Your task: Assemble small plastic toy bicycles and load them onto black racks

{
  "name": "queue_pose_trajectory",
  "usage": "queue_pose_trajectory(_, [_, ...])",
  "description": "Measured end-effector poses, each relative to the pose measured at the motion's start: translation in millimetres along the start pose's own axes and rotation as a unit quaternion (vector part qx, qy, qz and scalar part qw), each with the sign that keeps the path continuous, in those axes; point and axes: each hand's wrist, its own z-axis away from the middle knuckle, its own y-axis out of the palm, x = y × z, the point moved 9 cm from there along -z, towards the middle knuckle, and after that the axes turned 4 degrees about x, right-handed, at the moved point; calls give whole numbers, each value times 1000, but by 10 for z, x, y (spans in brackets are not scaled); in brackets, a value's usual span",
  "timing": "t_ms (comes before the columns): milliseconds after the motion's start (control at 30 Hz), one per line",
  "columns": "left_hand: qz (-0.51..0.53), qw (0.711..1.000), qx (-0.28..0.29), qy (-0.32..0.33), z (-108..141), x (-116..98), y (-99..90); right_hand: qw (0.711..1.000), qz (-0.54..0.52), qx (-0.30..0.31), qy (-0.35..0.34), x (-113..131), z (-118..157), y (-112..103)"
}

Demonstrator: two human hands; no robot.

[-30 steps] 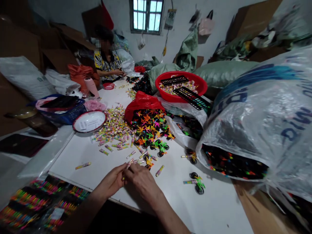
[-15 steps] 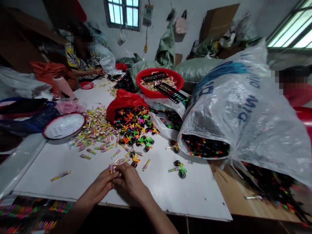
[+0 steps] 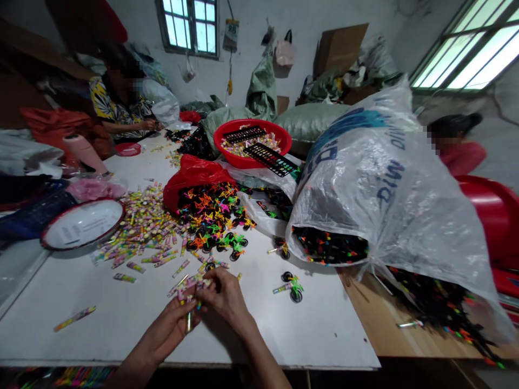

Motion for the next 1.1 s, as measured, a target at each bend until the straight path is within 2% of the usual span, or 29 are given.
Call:
queue_pose_trajectory(100, [-2,1000,-9,3,-74,-29,13,997,39,66,-17,22,-104,-47])
queue_pose_trajectory(167, [-21,999,-30,10,-112,-93,10,991,99,83,-21,48,-278,-246])
queue_pose_trajectory(200, [-30,999,-42,14,-123,-127,10,987,150,59,-11,38,-403,-425])
queue_pose_trajectory(267, [-41,997,-60,19,-131,-180,24,964,265,-29,20,-5,-673,-843])
queue_pose_trajectory(333, [-48,996,-69,21,-130,-205,51,938,331,-87,58,-103,-912,-1143])
queue_pose_trajectory(433, [-63,995,-72,28,-128,-237,94,929,343,-97,100,-282,-1116,-1295])
queue_pose_trajectory(500, [-73,994,-72,43,-128,-283,107,927,342,-107,117,-322,-1079,-1322])
queue_pose_trajectory(567, [-88,992,-69,56,-127,-327,108,926,336,-125,120,-275,-906,-1296])
queue_pose_trajectory(600, [-97,991,-65,61,-127,-344,107,935,312,-133,104,-220,-784,-1241])
queue_pose_trajectory(667, [-113,990,-49,76,-125,-362,112,972,196,-119,49,-118,-512,-1001])
queue_pose_trajectory(733, [-125,987,-30,93,-112,-363,110,998,24,-64,8,-85,-248,-634])
queue_pose_trajectory(800, [-144,985,-22,97,-87,-340,83,994,-103,-18,27,-158,-38,-289])
queue_pose_trajectory(867, [-174,981,-15,82,-53,-299,47,984,-165,-14,63,-251,85,-94])
queue_pose_trajectory(1000, [-226,972,8,58,35,-282,16,976,-199,7,91,-269,123,15])
queue_pose_trajectory(1100, [-292,955,12,57,107,-298,32,969,-221,29,110,-278,143,55])
